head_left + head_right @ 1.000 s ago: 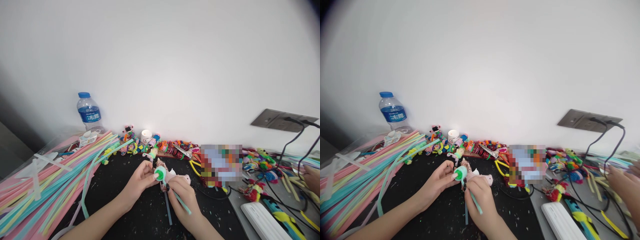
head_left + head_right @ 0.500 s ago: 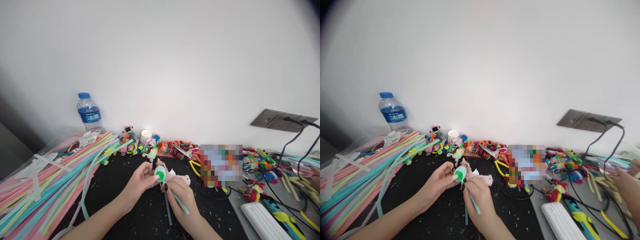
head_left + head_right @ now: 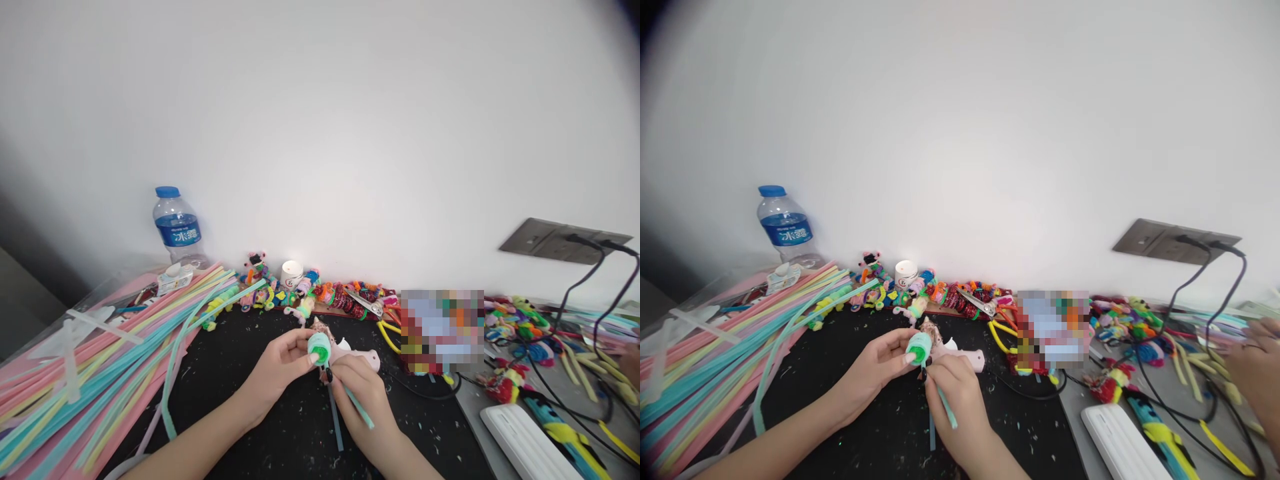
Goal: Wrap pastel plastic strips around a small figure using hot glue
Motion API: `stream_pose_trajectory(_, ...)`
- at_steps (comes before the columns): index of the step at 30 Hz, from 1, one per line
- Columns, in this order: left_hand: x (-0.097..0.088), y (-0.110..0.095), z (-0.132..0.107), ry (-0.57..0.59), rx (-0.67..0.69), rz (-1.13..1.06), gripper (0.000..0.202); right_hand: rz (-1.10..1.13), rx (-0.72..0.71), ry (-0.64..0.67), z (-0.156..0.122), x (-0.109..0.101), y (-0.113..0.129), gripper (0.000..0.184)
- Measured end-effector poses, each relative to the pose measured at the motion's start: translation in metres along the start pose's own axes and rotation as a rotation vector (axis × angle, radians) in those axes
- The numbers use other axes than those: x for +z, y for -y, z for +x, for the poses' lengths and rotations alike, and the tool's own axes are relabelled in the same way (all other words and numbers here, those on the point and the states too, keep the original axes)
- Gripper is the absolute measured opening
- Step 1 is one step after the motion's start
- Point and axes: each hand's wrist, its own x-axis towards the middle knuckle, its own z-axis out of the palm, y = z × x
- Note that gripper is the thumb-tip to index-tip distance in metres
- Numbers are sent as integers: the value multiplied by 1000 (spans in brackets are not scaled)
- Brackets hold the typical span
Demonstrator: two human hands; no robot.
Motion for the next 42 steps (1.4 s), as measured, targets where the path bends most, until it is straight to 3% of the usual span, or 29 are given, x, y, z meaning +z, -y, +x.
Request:
stream_pose_trajectory(9,-4,0,2,55,105,129,24,3,41,15,1,-2,-1,20)
stream_pose_trajectory(14,-4,1,0,43,147,161,31,-3,109,47,2,-4,1,20)
stream_pose_trajectory(21,-2,-1,-6,147,194,296,13,-27,70,100,3,-4,2,23)
stream_pose_trajectory(27,-3,-2,-8,155,211,419,16,-66,70,107,2,-4,0,22)
stream_pose_trajectory(42,-2,-2,-8,169,234,360,16,-87,41,110,0,-2,-3,22)
